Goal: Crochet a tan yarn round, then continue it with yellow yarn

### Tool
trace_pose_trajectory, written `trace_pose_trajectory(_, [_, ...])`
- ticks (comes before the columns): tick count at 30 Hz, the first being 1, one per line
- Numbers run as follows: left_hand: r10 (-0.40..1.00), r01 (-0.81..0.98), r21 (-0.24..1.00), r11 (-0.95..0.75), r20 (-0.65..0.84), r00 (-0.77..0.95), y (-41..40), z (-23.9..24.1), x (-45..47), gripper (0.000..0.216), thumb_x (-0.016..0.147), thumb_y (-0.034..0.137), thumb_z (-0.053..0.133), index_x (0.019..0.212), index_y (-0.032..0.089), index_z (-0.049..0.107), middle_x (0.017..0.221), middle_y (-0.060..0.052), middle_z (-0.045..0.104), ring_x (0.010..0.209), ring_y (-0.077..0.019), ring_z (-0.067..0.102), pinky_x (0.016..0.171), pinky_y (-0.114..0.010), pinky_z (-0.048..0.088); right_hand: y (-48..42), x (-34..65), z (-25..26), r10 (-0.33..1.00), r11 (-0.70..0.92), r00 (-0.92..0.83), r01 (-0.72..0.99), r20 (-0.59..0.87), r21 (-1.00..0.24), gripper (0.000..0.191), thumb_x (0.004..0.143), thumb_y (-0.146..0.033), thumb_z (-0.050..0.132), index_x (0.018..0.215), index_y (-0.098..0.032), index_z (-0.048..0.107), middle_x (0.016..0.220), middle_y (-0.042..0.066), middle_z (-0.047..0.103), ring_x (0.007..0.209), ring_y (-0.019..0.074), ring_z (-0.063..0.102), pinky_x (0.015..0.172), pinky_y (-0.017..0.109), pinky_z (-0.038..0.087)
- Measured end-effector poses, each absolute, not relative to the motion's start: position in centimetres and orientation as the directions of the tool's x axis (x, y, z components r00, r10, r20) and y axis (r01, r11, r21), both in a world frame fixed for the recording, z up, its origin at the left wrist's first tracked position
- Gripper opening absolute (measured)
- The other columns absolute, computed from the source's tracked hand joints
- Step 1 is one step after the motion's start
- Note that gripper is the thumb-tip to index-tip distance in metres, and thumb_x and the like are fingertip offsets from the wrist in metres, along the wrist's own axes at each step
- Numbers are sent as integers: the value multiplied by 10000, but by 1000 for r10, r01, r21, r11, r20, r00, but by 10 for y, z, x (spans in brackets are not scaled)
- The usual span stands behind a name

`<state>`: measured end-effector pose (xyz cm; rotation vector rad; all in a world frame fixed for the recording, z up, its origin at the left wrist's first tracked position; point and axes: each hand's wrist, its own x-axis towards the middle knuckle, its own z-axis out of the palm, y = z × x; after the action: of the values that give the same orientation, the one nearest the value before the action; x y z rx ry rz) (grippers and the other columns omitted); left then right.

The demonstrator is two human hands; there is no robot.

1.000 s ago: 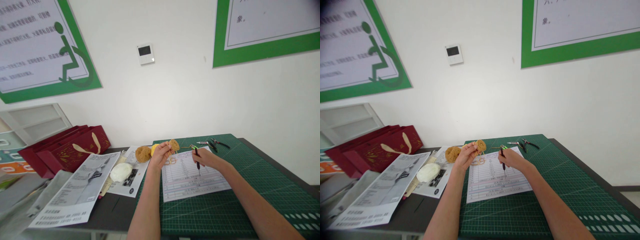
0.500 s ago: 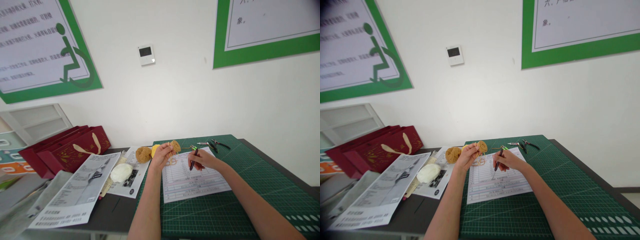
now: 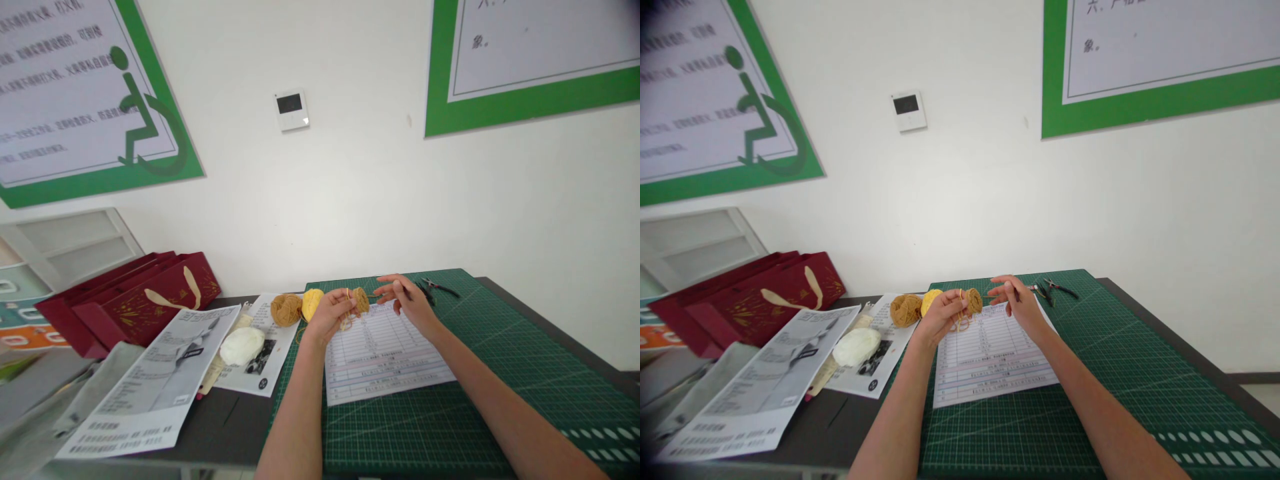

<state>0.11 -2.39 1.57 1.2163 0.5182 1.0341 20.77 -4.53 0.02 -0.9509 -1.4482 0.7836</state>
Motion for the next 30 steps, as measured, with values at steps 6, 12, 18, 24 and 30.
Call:
trace_pose_trajectory(6, [798, -341, 940, -4, 209, 565, -26, 15, 4, 231, 685, 275, 792, 781, 117, 655, 695, -50, 652, 600, -127, 586, 623, -259, 439, -45, 195, -10, 887, 452, -188, 160, 422, -878, 454, 857, -549, 528, 1116, -177, 558, 917, 60, 674, 499, 91, 562, 446, 237, 470])
trace_pose_trajectory(12, [773, -337, 941, -3, 216, 596, -27, 14, 7, 224, 686, 266, 788, 794, 124, 653, 664, -36, 646, 588, -132, 587, 615, -264, 424, -46, 207, -3, 858, 411, -347, 22, 379, -911, 366, 812, -454, 641, 1027, -178, 536, 878, 45, 655, 671, 130, 606, 500, 235, 501])
trace_pose_trajectory(18, [743, -307, 952, -6, 210, 635, -30, 14, 12, 218, 692, 268, 782, 795, 122, 656, 661, -34, 642, 580, -126, 580, 618, -264, 423, -54, 224, 14, 857, 372, -416, 89, 305, -924, 343, 798, -439, 664, 957, -163, 537, 788, 14, 615, 617, 105, 565, 521, 231, 476])
trace_pose_trajectory(24, [758, -310, 951, 3, 200, 621, -29, 13, 12, 238, 678, 273, 792, 797, 123, 652, 695, -40, 649, 603, -127, 585, 630, -263, 430, -54, 225, 14, 855, 338, -445, 93, 265, -936, 349, 782, -442, 683, 913, -173, 504, 757, -8, 598, 616, 106, 559, 550, 244, 474])
trace_pose_trajectory(30, [756, -302, 953, -12, 206, 621, -29, 7, 19, 224, 689, 249, 778, 808, 120, 638, 694, -30, 636, 609, -124, 580, 643, -267, 434, -59, 241, 24, 829, 323, -505, 79, 241, -943, 333, 797, -415, 684, 946, -166, 521, 839, 32, 642, 723, 131, 601, 648, 272, 499])
